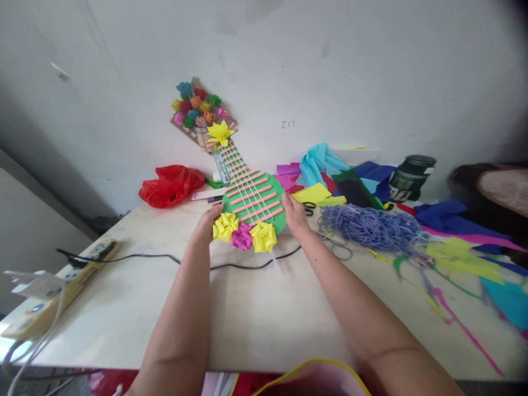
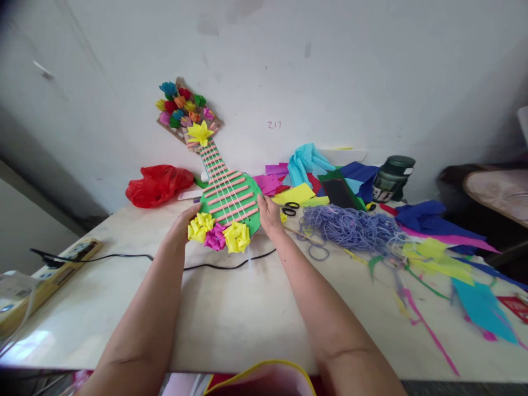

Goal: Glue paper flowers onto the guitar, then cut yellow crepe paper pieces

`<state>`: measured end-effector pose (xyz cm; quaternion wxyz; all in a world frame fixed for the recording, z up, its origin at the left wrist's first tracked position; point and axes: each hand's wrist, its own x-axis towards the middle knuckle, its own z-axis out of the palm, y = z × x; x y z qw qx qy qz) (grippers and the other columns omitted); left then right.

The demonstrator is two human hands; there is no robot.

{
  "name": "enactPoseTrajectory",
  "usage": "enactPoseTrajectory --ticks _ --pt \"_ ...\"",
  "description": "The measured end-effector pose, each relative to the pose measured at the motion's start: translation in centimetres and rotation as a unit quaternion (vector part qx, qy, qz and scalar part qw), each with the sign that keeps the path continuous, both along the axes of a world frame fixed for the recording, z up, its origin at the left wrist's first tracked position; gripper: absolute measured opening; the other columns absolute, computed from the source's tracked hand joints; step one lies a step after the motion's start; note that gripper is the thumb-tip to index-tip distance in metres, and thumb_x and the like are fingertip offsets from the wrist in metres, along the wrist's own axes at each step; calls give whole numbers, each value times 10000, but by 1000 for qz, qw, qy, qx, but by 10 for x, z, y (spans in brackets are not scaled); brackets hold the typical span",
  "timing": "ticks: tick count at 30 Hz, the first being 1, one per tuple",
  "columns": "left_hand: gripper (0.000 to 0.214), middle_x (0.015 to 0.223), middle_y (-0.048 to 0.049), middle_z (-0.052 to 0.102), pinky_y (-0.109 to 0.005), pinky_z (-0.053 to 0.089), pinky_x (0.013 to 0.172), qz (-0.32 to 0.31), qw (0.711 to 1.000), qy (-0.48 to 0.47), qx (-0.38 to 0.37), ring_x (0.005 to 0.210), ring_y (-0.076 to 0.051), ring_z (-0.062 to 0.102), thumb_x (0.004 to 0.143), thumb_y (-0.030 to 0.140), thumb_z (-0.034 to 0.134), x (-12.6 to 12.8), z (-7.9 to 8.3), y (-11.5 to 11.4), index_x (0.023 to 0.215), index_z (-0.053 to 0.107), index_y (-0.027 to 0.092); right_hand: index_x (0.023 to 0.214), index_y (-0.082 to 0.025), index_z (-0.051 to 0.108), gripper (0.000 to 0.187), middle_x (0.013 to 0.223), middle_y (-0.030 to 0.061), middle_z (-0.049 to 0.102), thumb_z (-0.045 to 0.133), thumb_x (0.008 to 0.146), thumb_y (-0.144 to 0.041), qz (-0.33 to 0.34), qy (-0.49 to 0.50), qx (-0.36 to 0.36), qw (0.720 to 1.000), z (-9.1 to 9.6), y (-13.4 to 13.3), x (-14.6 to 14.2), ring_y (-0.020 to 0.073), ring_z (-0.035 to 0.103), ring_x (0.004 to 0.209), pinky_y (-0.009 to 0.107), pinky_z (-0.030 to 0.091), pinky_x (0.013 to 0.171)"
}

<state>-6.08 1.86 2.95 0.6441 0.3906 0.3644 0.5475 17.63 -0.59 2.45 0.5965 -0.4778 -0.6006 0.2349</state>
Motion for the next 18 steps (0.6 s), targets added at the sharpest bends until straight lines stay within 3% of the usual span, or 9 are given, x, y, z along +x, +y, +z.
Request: enactPoseTrajectory --ticks 4,9,12,15,18 --pt "297 817 -78 678 -326 518 713 13 997 12 80 808 -235 635 656 207 653 -6 -1 -4 940 621 125 804 -176 559 453 759 31 594 291 819 -540 -1 -30 -7 1000 -1 1 -3 161 515 730 247 401 684" --pt "365 845 -92 674 -329 524 682 0 997 16 81 771 -232 642 649 231 670 -17 -5 -6 994 606 128 868 -177 587 518 758 37 618 204 852 -526 54 -74 -25 995 1 0 -1 171 545 743 261 416 674" --pt "381 841 -90 674 -323 527 670 24 997 10 79 748 -221 645 646 231 673 -23 -8 -5 1005 597 128 927 -178 605 531 766 54 640 171 874 -480 20 -183 -53 982 4 -2 6 189 564 788 275 408 703" --pt "361 830 -81 673 -312 527 677 55 995 0 88 757 -214 644 647 235 671 -28 -11 -8 986 601 132 1073 -202 567 403 890 72 653 297 856 -408 -53 -342 -70 936 7 -1 12 217 569 878 299 390 756" --pt "338 812 -68 671 -309 526 682 98 990 -17 95 751 -210 644 643 244 675 -30 -15 -13 955 606 135 1156 -208 522 400 1017 92 630 418 789 -329 -70 -472 -107 872 8 -1 15 237 559 952 310 385 782"
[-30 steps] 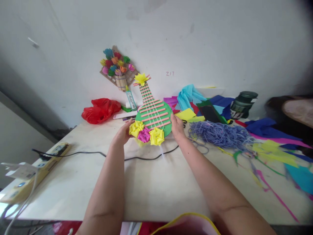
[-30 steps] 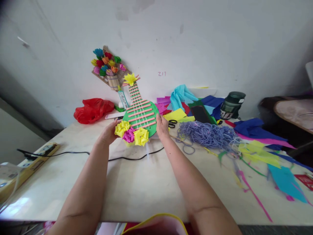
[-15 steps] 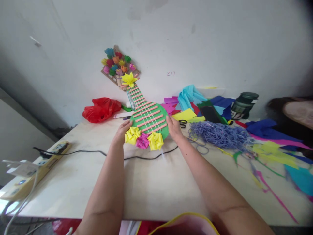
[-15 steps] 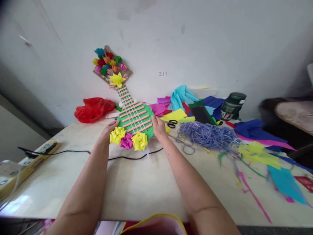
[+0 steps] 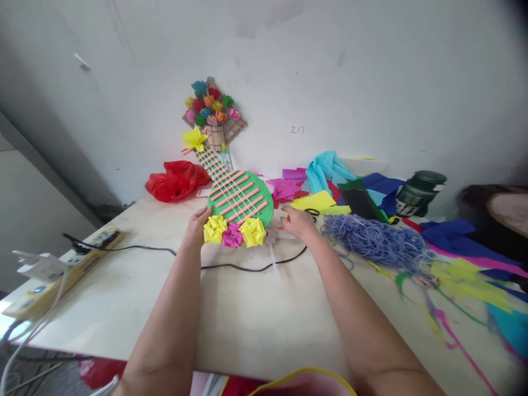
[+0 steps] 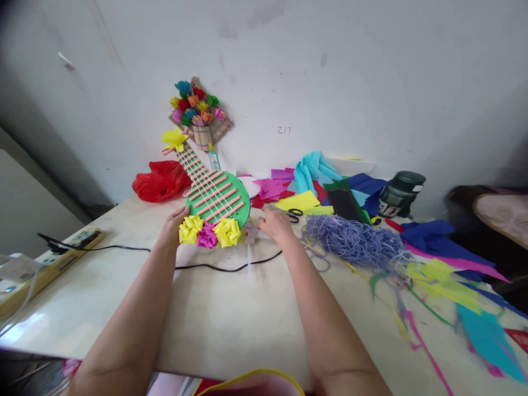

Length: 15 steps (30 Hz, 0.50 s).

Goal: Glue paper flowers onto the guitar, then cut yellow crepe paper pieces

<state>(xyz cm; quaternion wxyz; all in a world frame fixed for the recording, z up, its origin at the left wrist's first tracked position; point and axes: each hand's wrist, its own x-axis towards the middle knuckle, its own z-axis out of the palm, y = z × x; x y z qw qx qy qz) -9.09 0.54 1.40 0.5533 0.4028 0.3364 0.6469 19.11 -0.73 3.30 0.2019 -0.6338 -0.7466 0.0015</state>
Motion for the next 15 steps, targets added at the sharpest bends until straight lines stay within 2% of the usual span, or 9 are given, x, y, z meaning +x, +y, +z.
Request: enactPoseTrajectory --ticks 3,8,11,15 --pt "320 795 -67 669 -311 524 676 42 999 -23 -7 731 -210 644 634 256 679 -2 -7 -4 918 611 126 1187 -217 502 477 1094 100 600 496 715 -289 15 -84 -60 995 1 -2 -3 245 549 988 306 391 774" --pt "336 824 -63 667 -312 512 701 63 997 -46 -6 780 -211 638 640 277 669 -7 -18 1 938 602 137 1180 -231 501 508 1029 114 620 527 674 -263 16 -154 -145 977 -2 -8 -16 261 565 950 328 398 730" --pt "333 841 -60 666 -307 506 710 67 997 -49 0 813 -211 631 645 285 659 -9 -22 5 939 597 142 1163 -210 505 502 1032 122 610 542 665 -264 21 -164 -147 975 -9 -12 -23 266 549 971 338 389 756" --pt "340 809 -68 670 -311 503 715 72 996 -57 -1 808 -218 632 630 278 667 -10 -25 11 931 601 133 1089 -164 545 418 1036 143 592 532 687 -275 10 -160 -111 981 -21 -12 -30 275 519 1001 347 379 788"
